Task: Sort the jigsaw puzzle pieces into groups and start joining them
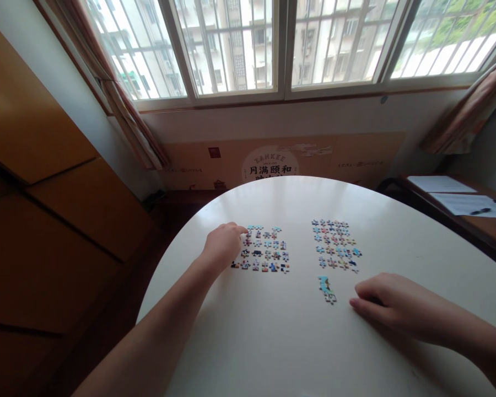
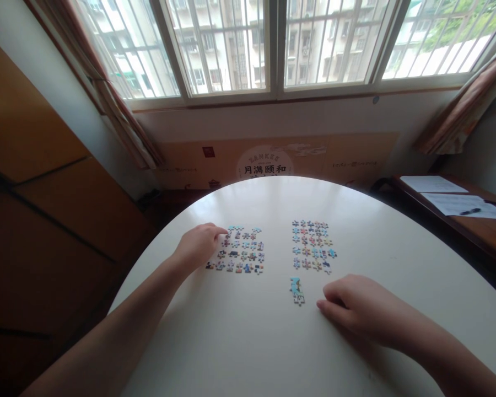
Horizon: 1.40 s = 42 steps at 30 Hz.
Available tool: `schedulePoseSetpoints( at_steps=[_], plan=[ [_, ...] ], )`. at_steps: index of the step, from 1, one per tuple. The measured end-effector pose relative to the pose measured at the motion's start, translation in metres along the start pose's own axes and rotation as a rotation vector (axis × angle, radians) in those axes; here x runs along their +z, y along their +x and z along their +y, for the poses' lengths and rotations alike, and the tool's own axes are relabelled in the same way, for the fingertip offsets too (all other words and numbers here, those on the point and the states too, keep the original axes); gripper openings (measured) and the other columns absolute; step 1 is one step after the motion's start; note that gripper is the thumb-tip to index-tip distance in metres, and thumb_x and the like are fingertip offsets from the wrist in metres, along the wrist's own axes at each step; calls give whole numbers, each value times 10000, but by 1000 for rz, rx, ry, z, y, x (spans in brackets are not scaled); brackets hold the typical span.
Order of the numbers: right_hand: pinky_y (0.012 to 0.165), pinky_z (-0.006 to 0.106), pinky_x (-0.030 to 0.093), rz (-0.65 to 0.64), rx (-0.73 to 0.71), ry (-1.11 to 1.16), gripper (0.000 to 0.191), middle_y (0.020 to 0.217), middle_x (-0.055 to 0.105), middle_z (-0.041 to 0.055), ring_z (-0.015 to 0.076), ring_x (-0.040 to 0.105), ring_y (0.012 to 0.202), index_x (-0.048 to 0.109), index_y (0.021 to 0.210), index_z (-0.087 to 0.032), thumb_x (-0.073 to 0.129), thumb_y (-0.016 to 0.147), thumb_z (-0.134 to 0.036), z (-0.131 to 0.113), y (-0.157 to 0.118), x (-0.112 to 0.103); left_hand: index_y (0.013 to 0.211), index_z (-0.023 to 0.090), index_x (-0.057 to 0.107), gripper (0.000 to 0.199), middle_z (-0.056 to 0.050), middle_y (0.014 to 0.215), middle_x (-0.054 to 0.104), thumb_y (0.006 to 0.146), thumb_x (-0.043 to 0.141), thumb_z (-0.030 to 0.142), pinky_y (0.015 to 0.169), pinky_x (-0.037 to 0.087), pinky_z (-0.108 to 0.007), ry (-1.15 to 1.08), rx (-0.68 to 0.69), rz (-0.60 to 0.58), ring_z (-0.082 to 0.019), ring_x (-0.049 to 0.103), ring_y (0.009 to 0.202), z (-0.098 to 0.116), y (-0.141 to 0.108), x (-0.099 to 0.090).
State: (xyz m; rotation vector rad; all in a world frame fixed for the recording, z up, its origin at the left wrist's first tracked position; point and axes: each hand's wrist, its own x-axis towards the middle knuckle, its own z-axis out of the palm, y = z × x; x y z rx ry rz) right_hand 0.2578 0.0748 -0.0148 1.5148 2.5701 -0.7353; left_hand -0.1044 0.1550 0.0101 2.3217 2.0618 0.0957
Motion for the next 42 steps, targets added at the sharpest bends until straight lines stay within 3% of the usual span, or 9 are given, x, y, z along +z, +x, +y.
schedulePoseSetpoints(
  at_steps=[7, 12, 20, 24, 28, 42],
  plan=[
    [557, 304, 240, 7, -8, 27, 473, 607, 539, 28, 152, 452, 566, 412, 605, -189, 465, 997, -447, 0, 0, 0, 1161, 298, 763, 406, -38, 1185, 729, 918, 469, 159, 810, 513, -304, -11, 23, 21, -231, 674, 1049, 1, 1, 2],
    [551, 305, 239, -16, 10, 11, 470, 613, 547, 29, 153, 462, 568, 414, 611, -190, 455, 998, -454, -1, 0, -1, 1008, 327, 806, 362, -13, 1141, 736, 900, 501, 163, 755, 495, -289, -13, 46, 21, -212, 679, 988, 2, 1, 3],
    [567, 305, 252, -45, 23, -18, 458, 638, 569, 32, 159, 482, 591, 411, 624, -189, 442, 999, -450, -4, 1, -4, 925, 231, 791, 297, -75, 1066, 756, 872, 506, 166, 782, 500, -325, 51, -83, 14, -243, 673, 965, -11, 2, -4],
    [564, 307, 253, -34, 5, -15, 455, 633, 564, 34, 158, 478, 587, 412, 621, -188, 443, 1001, -437, -3, 0, -4, 999, 197, 770, 284, -110, 1074, 754, 914, 514, 285, 792, 512, -347, 70, -148, 8, -269, 675, 992, -11, 3, -6],
    [571, 310, 255, -4, 1, -2, 443, 636, 567, 35, 162, 480, 596, 416, 615, -188, 473, 991, -416, -4, -1, -4, 937, 195, 774, 285, -107, 1053, 753, 915, 535, 348, 780, 515, -341, 74, -172, -4, -269, 677, 981, -8, 6, -5],
    [573, 303, 251, -5, -3, -6, 432, 630, 550, 25, 155, 472, 595, 404, 616, -188, 472, 983, -404, -4, 0, -5, 981, 228, 779, 276, -71, 1099, 761, 873, 527, 191, 834, 526, -344, 54, -182, -22, -280, 675, 1050, -18, 9, -3]
  ],
)
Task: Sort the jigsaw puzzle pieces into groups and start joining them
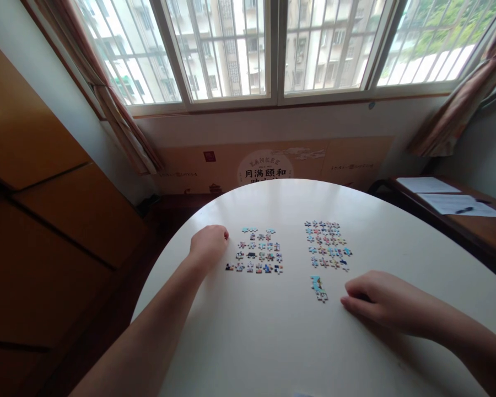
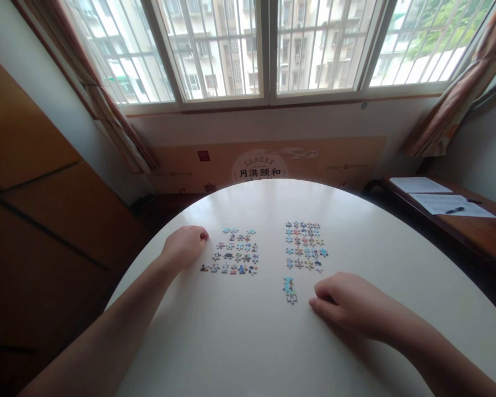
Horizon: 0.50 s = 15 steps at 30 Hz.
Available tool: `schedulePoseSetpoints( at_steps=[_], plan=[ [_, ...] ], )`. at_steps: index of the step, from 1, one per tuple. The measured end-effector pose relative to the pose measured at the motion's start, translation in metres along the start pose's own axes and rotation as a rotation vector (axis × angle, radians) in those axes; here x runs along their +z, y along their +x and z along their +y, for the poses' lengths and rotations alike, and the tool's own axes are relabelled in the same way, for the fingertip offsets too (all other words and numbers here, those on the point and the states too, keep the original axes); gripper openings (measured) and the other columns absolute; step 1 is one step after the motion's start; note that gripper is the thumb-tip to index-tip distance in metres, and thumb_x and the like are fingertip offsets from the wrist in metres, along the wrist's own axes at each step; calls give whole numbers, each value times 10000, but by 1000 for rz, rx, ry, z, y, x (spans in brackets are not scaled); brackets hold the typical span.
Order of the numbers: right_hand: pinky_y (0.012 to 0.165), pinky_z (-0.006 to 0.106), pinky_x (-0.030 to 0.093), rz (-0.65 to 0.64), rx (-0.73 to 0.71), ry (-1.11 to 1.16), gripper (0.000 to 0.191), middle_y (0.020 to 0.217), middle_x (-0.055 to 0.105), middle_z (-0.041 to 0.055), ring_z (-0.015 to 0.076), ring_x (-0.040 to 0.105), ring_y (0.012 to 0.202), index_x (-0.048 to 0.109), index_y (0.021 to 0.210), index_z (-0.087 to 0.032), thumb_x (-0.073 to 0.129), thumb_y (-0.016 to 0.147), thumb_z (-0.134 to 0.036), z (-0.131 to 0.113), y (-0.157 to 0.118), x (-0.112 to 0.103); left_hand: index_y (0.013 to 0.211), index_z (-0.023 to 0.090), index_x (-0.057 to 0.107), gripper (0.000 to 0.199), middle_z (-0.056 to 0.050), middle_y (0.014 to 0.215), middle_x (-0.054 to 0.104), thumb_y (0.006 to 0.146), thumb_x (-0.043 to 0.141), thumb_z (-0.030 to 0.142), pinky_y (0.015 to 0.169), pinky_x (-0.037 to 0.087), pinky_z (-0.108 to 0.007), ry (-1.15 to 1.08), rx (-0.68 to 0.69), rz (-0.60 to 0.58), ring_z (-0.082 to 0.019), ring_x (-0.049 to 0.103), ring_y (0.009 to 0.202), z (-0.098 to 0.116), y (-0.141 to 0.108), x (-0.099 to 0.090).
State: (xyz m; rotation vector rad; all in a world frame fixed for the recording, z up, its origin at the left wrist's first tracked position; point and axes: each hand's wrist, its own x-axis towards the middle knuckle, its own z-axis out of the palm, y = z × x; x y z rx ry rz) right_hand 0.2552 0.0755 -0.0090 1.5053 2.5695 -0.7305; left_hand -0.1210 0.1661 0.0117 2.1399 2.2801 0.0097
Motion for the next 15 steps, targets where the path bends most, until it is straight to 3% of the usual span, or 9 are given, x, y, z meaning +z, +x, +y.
schedulePoseSetpoints(
  at_steps=[4, 15],
  plan=[
    [566, 305, 250, 3, 3, 11, 421, 625, 541, 23, 153, 461, 589, 405, 617, -188, 487, 976, -391, -2, -1, -1, 1112, 234, 750, 337, -64, 1163, 750, 880, 516, 163, 868, 524, -353, -20, 7, 8, -280, 663, 1103, -3, 0, 1],
    [558, 304, 250, 8, 4, 30, 411, 623, 544, 21, 152, 463, 587, 404, 610, -187, 505, 970, -357, -6, -2, -4, 1083, 195, 710, 309, -82, 1076, 753, 825, 556, 124, 851, 517, -351, -103, 45, 43, -278, 681, 1008, -7, 4, 7]
  ],
)
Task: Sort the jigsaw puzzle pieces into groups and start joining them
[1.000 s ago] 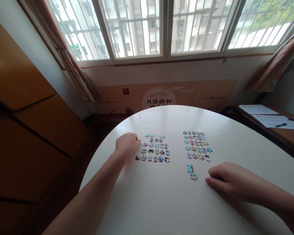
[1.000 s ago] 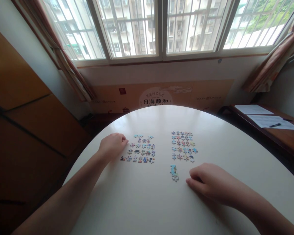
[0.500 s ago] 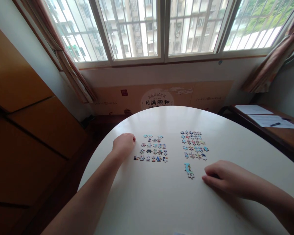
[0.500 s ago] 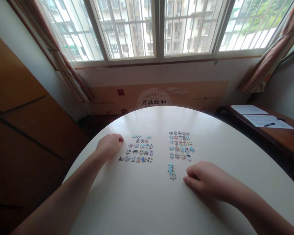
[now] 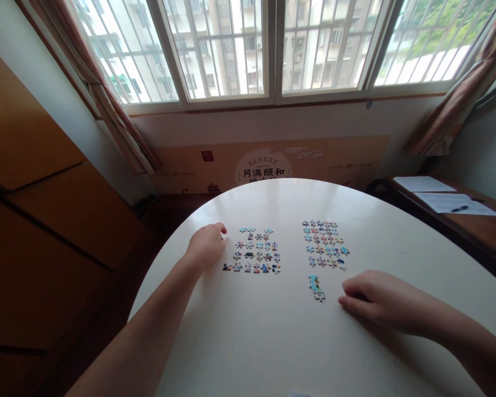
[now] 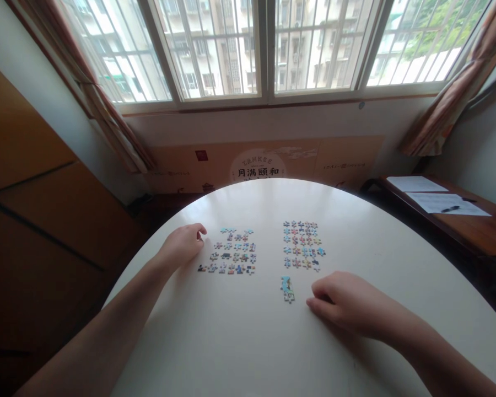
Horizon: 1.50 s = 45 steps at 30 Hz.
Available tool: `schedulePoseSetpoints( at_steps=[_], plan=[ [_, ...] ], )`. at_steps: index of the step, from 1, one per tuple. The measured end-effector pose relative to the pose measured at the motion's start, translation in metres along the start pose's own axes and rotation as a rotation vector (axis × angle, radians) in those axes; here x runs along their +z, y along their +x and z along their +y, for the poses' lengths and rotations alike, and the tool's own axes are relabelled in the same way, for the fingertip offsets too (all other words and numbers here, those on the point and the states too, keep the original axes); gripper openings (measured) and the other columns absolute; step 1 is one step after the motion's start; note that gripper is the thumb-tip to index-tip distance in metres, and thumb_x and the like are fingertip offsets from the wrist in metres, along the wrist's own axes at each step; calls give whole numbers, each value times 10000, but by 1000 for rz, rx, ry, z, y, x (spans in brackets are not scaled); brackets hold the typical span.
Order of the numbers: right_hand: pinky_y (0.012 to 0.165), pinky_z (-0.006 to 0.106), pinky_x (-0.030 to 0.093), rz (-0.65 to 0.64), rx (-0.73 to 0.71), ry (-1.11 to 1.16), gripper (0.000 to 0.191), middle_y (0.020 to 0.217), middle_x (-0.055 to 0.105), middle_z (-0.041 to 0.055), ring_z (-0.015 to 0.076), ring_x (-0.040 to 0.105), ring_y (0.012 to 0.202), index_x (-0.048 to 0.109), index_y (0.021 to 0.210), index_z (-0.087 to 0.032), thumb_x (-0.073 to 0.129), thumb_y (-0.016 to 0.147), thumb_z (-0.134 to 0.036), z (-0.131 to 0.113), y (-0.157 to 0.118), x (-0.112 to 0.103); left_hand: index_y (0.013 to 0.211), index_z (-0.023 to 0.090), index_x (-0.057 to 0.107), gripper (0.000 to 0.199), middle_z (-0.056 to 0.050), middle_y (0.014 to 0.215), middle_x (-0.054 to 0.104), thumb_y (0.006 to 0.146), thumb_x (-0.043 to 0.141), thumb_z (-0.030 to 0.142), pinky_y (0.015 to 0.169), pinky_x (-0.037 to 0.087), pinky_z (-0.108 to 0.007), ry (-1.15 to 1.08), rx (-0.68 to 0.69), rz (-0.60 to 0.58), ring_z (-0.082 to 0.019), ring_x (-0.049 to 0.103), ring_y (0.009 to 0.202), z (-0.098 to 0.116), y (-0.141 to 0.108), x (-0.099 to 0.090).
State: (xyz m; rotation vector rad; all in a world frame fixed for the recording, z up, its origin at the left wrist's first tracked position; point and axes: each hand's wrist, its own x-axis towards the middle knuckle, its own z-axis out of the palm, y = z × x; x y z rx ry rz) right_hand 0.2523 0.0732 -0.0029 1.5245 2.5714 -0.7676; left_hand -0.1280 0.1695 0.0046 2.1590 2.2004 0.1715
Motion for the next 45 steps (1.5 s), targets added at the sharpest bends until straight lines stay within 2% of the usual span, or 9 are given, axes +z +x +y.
schedulePoseSetpoints(
  at_steps=[7, 10, 12, 17, 21, 26, 37, 42, 45],
  plan=[
    [555, 302, 263, -18, 1, -7, 380, 644, 586, 24, 154, 486, 597, 448, 626, -189, 504, 972, -335, 0, -1, -1, 1029, 196, 716, 289, -74, 983, 753, 859, 518, 71, 831, 514, -349, -58, 41, 101, -261, 690, 944, 6, -3, -10],
    [553, 297, 275, 1, -21, -15, 387, 635, 574, 16, 147, 483, 590, 446, 626, -189, 508, 976, -340, 0, -2, -2, 1012, 203, 709, 226, -52, 965, 749, 895, 539, 112, 857, 518, -335, -152, 106, 181, -226, 690, 928, 29, -22, -23],
    [557, 290, 297, 72, -60, 4, 391, 629, 559, 9, 141, 480, 591, 452, 628, -190, 522, 978, -350, -2, -3, -3, 926, 195, 705, 133, -34, 868, 743, 859, 610, 131, 791, 541, -308, -492, 226, 178, -193, 696, 820, 53, -42, -26],
    [591, 247, 407, 346, -261, 195, 163, 804, 639, 10, 110, 527, 632, 657, 851, -212, 578, 969, -292, -13, -7, -1, 782, 167, 682, 74, -31, 769, 739, 751, 650, 108, 738, 565, -291, -1192, 384, -360, -169, 702, 753, 107, -87, -4],
    [598, 229, 469, 481, -439, 269, 79, 890, 676, 26, 97, 580, 649, 690, 921, -214, 615, 946, -209, -20, -5, 6, 787, 149, 703, 172, -17, 700, 719, 664, 635, 50, 659, 533, -255, -1345, 254, -541, -137, 668, 676, 121, -94, 19],
    [675, 262, 546, 545, -542, 284, 83, 925, 722, 48, 131, 666, 739, 708, 921, -216, 634, 940, -181, -24, 1, 13, 813, 150, 703, 185, -27, 747, 735, 650, 669, 67, 659, 548, -270, -1355, 196, -559, -146, 684, 691, 121, -92, 25],
    [727, 290, 588, 551, -611, 215, 89, 950, 780, 42, 159, 727, 807, 754, 943, -216, 665, 940, -208, -24, 6, 17, 876, 161, 683, 167, -37, 772, 750, 723, 668, 97, 726, 581, -317, -1268, 323, -549, -187, 734, 754, 123, -95, 27],
    [759, 277, 584, 537, -633, 179, 118, 960, 789, 30, 151, 736, 817, 766, 912, -210, 652, 942, -207, -19, 1, 14, 961, 164, 675, 160, -35, 786, 753, 806, 633, 168, 718, 591, -301, -1134, 424, -468, -179, 727, 746, 125, -98, 26],
    [756, 258, 574, 469, -592, 165, 119, 962, 791, 15, 147, 739, 827, 774, 907, -217, 659, 929, -200, -13, -1, 8, 968, 173, 706, 163, -60, 947, 752, 855, 590, 183, 770, 597, -311, -926, 587, -249, -182, 716, 837, 124, -97, 28]
  ],
)
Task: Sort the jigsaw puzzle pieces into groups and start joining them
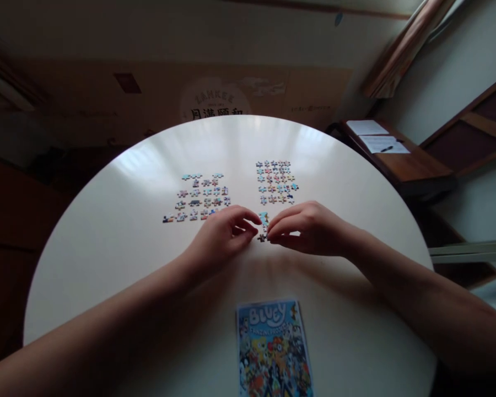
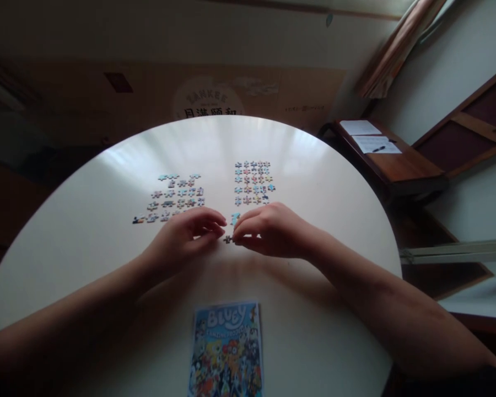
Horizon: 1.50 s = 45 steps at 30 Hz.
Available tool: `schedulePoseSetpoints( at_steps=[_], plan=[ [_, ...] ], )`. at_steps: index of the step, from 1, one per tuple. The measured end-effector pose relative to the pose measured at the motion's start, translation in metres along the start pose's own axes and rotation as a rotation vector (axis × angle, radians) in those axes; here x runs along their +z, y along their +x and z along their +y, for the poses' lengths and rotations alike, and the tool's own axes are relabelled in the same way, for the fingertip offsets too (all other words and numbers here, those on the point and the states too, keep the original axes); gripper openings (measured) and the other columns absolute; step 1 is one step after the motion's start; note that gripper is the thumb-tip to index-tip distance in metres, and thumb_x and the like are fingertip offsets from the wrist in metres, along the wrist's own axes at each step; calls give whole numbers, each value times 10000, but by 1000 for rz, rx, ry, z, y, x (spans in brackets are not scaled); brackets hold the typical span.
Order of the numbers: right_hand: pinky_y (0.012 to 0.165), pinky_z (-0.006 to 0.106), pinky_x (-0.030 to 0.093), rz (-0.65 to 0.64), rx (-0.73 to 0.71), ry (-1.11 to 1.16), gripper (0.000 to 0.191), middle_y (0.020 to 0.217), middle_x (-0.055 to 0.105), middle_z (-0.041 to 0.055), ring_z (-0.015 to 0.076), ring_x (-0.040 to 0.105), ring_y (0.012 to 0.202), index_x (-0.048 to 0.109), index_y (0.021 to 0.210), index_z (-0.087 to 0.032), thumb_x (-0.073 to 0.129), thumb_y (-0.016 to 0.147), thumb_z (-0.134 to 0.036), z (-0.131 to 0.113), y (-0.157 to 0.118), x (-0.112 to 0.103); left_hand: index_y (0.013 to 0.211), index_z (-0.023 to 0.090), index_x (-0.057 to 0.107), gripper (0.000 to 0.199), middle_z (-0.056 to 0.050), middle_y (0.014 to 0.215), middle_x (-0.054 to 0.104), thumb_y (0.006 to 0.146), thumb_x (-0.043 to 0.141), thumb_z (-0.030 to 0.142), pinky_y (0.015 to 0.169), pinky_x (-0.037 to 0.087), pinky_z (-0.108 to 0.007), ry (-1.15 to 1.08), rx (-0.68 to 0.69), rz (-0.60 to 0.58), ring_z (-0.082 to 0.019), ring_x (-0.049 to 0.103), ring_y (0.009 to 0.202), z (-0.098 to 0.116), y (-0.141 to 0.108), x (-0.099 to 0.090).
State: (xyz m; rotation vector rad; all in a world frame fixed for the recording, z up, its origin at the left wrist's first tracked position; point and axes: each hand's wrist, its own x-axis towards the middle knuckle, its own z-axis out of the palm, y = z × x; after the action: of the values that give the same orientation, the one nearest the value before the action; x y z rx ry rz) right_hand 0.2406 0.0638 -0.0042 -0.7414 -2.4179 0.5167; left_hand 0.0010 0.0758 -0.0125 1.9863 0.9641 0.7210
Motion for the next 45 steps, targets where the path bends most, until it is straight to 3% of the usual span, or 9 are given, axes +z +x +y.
schedulePoseSetpoints(
  at_steps=[3, 5, 9, 12, 24, 37, 45],
  plan=[
    [755, 255, 564, -52, 44, -21, 119, 962, 795, 11, 151, 742, 820, 783, 912, -221, 667, 914, -198, 4, -1, -11, 990, 205, 742, 192, -74, 1143, 716, 914, 567, 190, 947, 557, -404, 372, 236, 67, -226, 672, 1044, -4, 0, -1],
    [748, 254, 557, -88, 66, -34, 128, 948, 797, 15, 153, 741, 808, 790, 914, -217, 663, 913, -203, 6, -3, -18, 1061, 214, 738, 214, -82, 1220, 695, 942, 560, 193, 1011, 521, -456, 523, 319, 45, -255, 634, 1141, -6, 0, 0],
    [709, 245, 540, -177, 136, -19, 137, 891, 797, 18, 152, 732, 774, 800, 900, -215, 664, 908, -215, 8, -7, -30, 1195, 206, 688, 274, -105, 1372, 630, 963, 541, 210, 1099, 456, -496, 630, 385, -92, -288, 542, 1310, -12, 0, 1],
    [699, 243, 539, -200, 193, 13, 122, 889, 798, 23, 151, 729, 758, 803, 904, -215, 681, 897, -215, 10, -10, -35, 1224, 189, 666, 297, -120, 1376, 632, 973, 511, 225, 1107, 446, -505, 658, 432, -164, -300, 534, 1330, -16, 1, 2],
    [746, 247, 547, -135, 106, -9, 120, 983, 794, -5, 132, 739, 817, 789, 944, -249, 681, 908, -212, 10, -3, -8, 1205, 222, 646, 274, -71, 1323, 673, 956, 532, 229, 1079, 460, -457, 587, 439, -230, -260, 596, 1259, -15, 6, -5],
    [743, 258, 555, -71, 101, -73, 128, 970, 789, 0, 140, 735, 811, 785, 937, -236, 657, 930, -243, 13, -3, 3, 1243, 239, 631, 343, -55, 1358, 657, 903, 592, 230, 1094, 431, -440, 575, 403, -261, -254, 580, 1280, -18, 7, -9],
    [734, 268, 533, -65, 102, -74, 125, 972, 778, 11, 140, 713, 800, 786, 930, -237, 663, 933, -256, 15, -2, 9, 1199, 232, 642, 264, -46, 1304, 683, 951, 553, 244, 1058, 449, -413, 554, 420, -247, -241, 598, 1245, -17, 7, -8]
  ],
)
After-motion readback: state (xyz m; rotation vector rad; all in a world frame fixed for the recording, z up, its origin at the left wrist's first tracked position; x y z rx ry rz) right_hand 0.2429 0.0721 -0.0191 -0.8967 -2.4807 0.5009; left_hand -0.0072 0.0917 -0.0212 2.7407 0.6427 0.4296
